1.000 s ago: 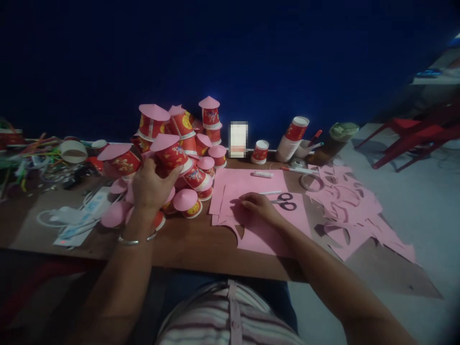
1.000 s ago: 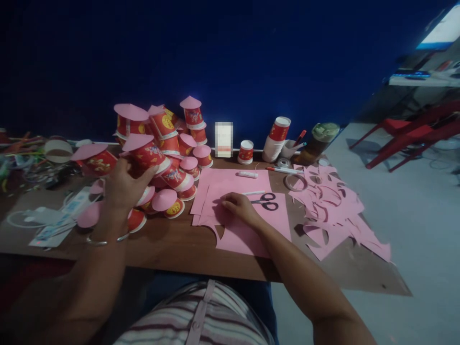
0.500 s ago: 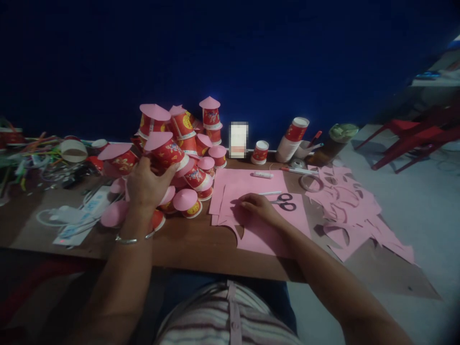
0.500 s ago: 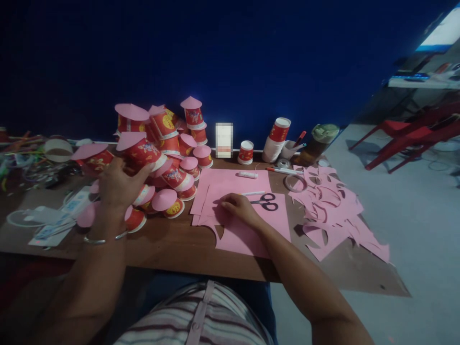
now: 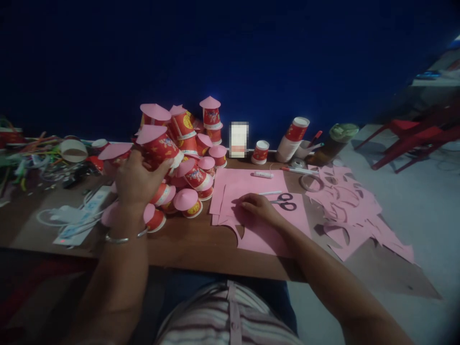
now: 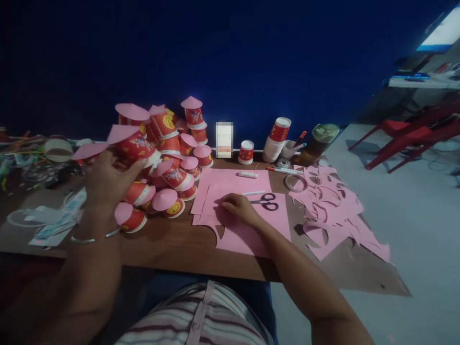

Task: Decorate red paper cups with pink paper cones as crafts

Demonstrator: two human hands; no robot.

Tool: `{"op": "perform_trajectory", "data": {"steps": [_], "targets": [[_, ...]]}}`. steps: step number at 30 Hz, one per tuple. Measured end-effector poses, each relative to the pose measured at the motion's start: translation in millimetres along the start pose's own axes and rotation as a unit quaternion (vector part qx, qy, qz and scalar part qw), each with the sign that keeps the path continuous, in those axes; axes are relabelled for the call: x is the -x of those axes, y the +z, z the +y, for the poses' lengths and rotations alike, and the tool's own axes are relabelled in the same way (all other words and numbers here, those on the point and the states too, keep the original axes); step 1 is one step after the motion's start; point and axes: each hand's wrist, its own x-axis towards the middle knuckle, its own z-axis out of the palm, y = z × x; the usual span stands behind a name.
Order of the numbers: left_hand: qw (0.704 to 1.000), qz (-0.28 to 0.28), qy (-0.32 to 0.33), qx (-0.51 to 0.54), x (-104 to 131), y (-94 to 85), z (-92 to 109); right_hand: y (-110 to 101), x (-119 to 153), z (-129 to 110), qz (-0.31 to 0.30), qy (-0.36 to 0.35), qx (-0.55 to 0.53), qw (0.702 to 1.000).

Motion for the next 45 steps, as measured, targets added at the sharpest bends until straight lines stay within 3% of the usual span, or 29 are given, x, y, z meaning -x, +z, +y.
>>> {"op": "perform_trajectory", "data": {"steps": [8,31,45], "targets": [[0.999,-0.014,-0.005,-0.03,9,13.5,6,0,1,3,-0.014,-0.01,-0.035,0.999],[0.998,-0.036,-0.007,-0.054,19,11.5,4,0,-1,8,-0.022,0.002,-0.057,0.998],[0.996,-0.013,-0.022,-0.087,20,8.9,3,0,-1,7,-0.027,-0.003,-0.063,0.998]]}}
